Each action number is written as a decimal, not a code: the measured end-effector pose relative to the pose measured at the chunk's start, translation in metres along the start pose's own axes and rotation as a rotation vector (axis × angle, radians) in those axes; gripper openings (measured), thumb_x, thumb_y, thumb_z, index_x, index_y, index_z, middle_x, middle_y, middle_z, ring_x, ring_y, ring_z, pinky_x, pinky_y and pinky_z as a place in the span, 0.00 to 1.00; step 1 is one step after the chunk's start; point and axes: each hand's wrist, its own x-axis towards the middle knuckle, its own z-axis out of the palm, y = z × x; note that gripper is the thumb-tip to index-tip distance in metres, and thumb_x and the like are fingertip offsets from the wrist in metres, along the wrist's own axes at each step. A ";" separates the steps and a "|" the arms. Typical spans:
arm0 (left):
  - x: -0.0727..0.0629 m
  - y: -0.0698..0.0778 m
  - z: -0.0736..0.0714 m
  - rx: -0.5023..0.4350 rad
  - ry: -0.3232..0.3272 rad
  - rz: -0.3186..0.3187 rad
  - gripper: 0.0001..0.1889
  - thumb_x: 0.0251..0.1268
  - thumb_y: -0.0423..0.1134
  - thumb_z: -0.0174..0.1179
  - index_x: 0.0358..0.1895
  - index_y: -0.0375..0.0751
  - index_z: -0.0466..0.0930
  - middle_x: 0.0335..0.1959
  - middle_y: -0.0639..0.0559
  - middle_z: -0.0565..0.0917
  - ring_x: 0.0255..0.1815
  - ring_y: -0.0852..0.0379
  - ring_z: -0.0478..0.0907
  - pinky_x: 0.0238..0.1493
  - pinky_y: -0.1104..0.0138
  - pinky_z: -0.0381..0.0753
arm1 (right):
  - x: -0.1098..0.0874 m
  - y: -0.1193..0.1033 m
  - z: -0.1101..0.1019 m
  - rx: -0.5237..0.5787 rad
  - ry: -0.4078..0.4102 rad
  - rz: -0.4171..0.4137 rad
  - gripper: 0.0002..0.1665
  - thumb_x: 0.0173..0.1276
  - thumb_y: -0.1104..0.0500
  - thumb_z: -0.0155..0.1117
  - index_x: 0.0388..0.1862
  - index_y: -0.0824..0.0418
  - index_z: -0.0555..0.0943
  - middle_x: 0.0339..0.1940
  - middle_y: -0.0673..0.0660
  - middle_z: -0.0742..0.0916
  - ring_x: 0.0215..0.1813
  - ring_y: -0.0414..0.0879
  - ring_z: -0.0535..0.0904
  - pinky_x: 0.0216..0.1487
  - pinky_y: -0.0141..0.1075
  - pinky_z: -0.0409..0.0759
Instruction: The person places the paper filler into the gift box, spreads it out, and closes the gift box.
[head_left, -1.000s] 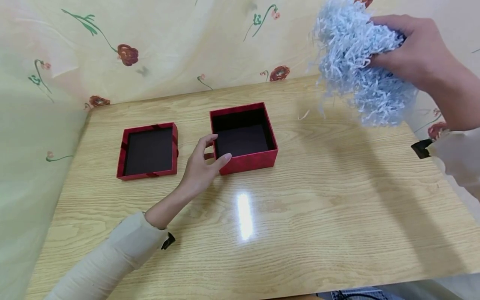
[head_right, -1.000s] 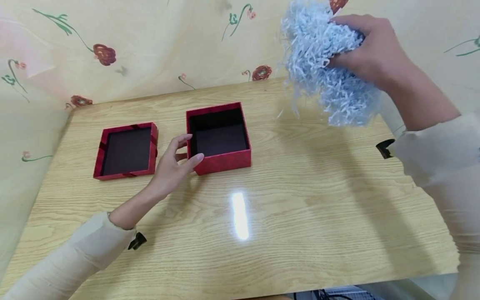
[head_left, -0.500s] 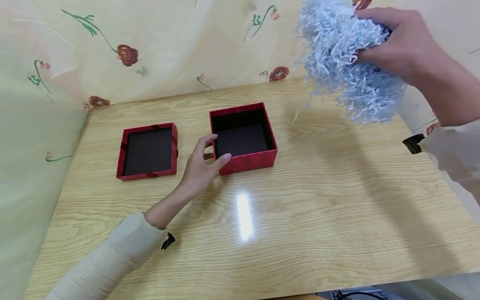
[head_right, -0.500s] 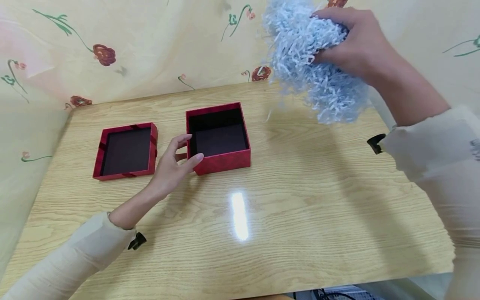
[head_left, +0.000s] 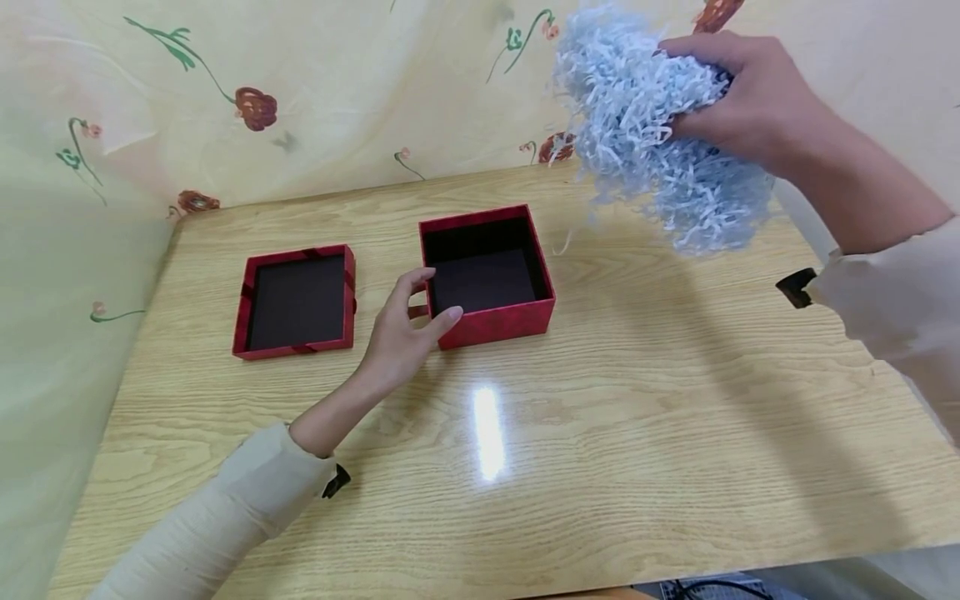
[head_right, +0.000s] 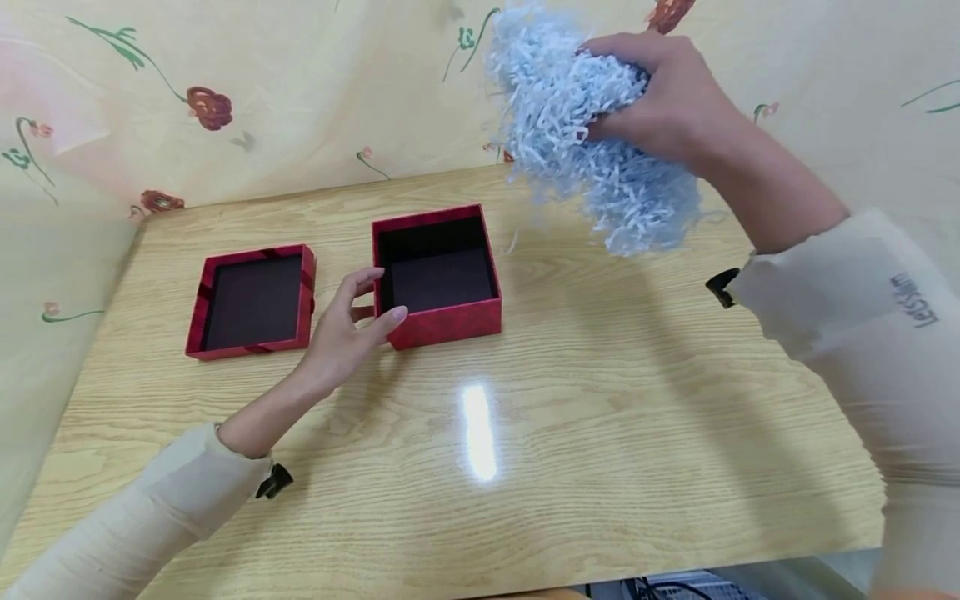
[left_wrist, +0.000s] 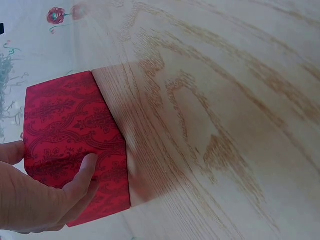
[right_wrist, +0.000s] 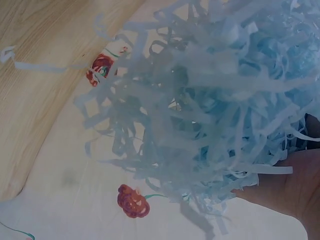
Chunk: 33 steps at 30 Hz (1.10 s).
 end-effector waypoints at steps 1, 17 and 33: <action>0.000 0.000 0.000 0.001 0.001 0.000 0.33 0.64 0.52 0.62 0.70 0.60 0.59 0.71 0.49 0.62 0.63 0.45 0.69 0.56 0.54 0.77 | 0.001 -0.001 0.002 -0.006 -0.004 -0.005 0.40 0.58 0.65 0.70 0.68 0.40 0.72 0.65 0.53 0.71 0.59 0.45 0.65 0.68 0.36 0.66; -0.002 0.000 0.000 -0.007 0.001 0.004 0.34 0.64 0.51 0.63 0.71 0.60 0.59 0.70 0.48 0.63 0.62 0.45 0.70 0.54 0.55 0.78 | 0.006 -0.016 0.036 -0.084 -0.097 -0.080 0.42 0.59 0.65 0.69 0.71 0.47 0.68 0.73 0.56 0.67 0.67 0.55 0.62 0.70 0.53 0.61; -0.018 0.040 -0.001 -0.022 -0.025 -0.052 0.33 0.68 0.38 0.60 0.72 0.45 0.57 0.71 0.40 0.61 0.65 0.37 0.66 0.59 0.51 0.75 | 0.007 -0.035 0.064 -0.114 -0.185 -0.146 0.43 0.56 0.64 0.72 0.71 0.48 0.69 0.69 0.59 0.70 0.65 0.58 0.63 0.67 0.56 0.65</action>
